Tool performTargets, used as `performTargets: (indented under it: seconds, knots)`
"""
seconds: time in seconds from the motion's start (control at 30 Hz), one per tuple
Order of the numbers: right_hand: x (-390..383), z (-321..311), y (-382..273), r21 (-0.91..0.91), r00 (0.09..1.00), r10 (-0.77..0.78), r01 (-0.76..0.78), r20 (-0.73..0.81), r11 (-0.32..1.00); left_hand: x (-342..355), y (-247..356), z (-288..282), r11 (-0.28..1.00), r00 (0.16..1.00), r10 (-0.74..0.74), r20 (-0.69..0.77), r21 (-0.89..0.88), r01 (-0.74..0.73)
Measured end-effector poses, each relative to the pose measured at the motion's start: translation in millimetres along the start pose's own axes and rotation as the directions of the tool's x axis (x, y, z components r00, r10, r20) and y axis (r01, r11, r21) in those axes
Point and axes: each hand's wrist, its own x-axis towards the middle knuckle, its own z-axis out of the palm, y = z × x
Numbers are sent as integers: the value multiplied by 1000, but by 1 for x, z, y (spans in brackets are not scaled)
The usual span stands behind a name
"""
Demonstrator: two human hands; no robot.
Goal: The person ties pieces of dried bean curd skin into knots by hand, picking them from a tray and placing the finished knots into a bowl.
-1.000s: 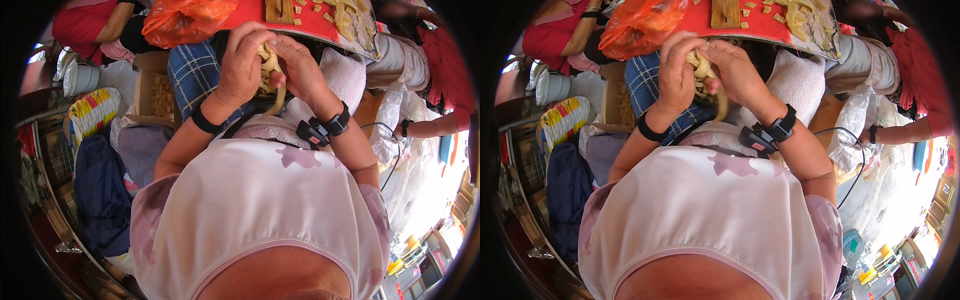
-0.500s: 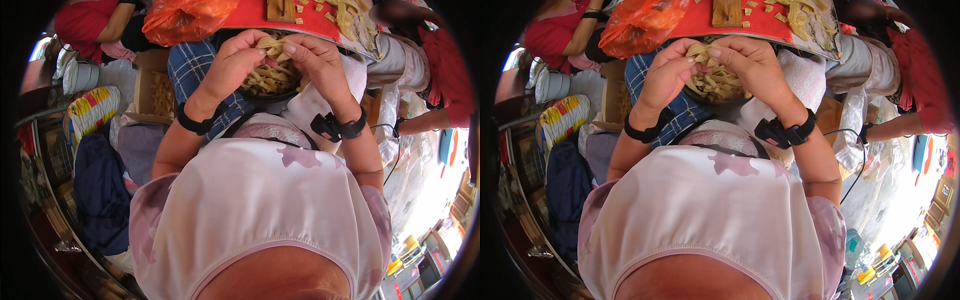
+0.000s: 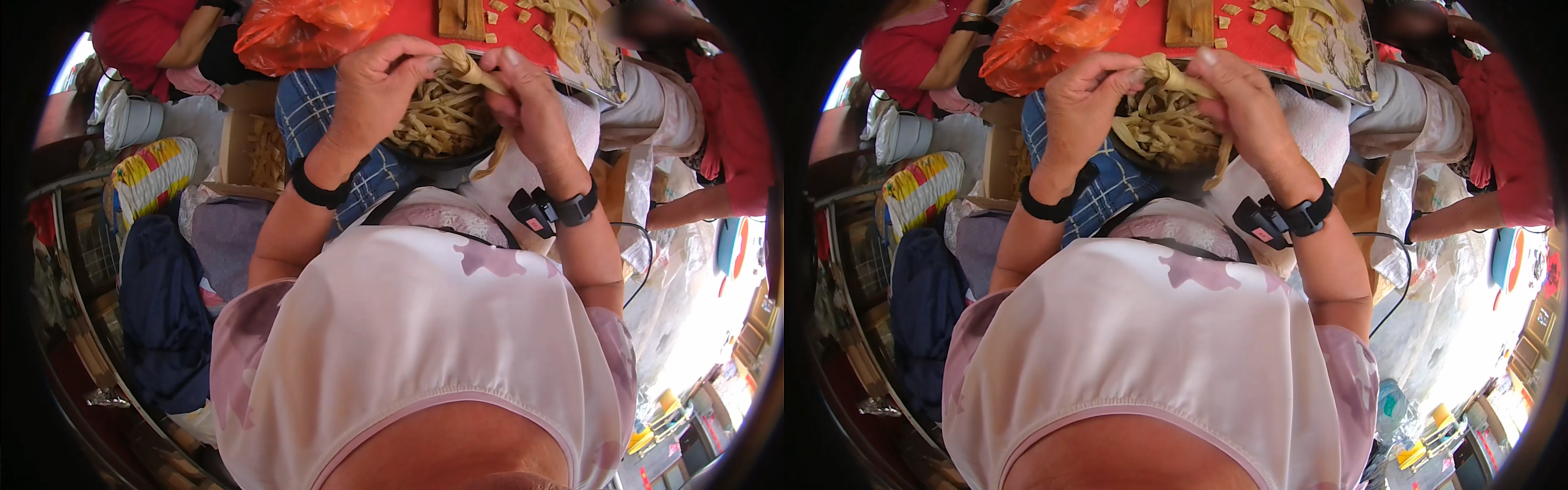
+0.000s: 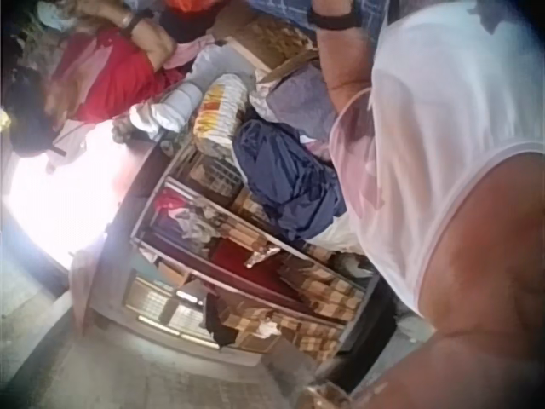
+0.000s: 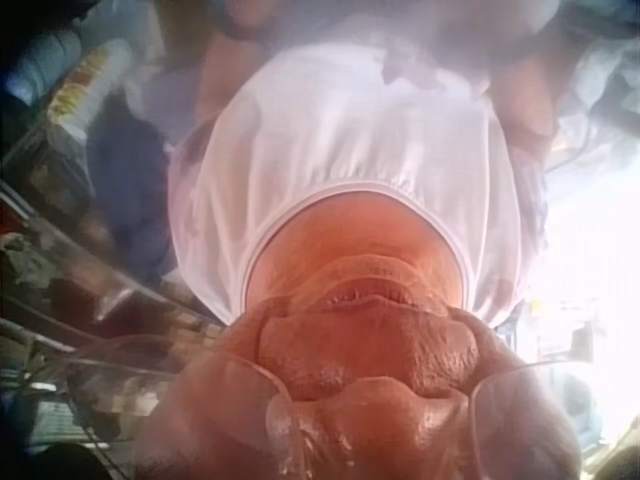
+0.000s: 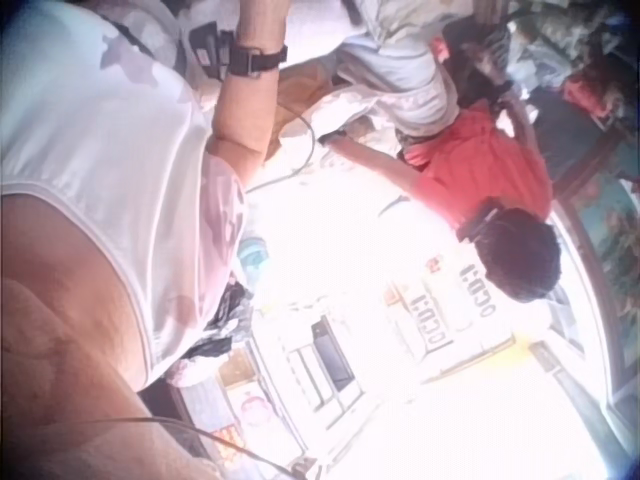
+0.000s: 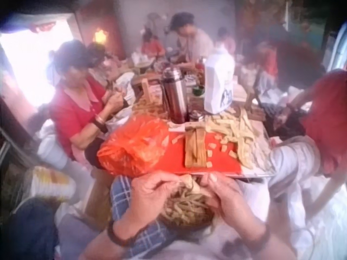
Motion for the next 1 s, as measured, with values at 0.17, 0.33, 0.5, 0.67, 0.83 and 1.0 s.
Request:
performTargets:
  seconds: [0.17, 0.33, 0.5, 0.67, 0.83, 1.0]
  knots:
    - [4, -19, 1, 64, 998, -22, 18, 52, 998, 5, 0, -13, 991, 999, 39, 6, 125, -39]
    - [10, -7, 9, -66, 988, -121, 127, 91, 990, 4, 19, 1, 847, 963, 186, 195, 465, -257]
    - [15, 2, 25, -36, 983, -93, 100, 160, 994, -4, -1, 13, 745, 944, 127, 306, 598, -294]
    - [6, 11, 13, -114, 978, -161, 177, 134, 978, 18, -31, -8, 474, 851, 350, 391, 710, -521]
    - [23, 11, 10, -215, 962, -263, 272, 71, 938, 40, -51, -6, 582, 866, 358, 349, 642, -500]
    - [65, -24, -2, -437, 923, -386, 344, -6, 831, 59, -51, 4, 848, 889, -253, 382, -356, 394]
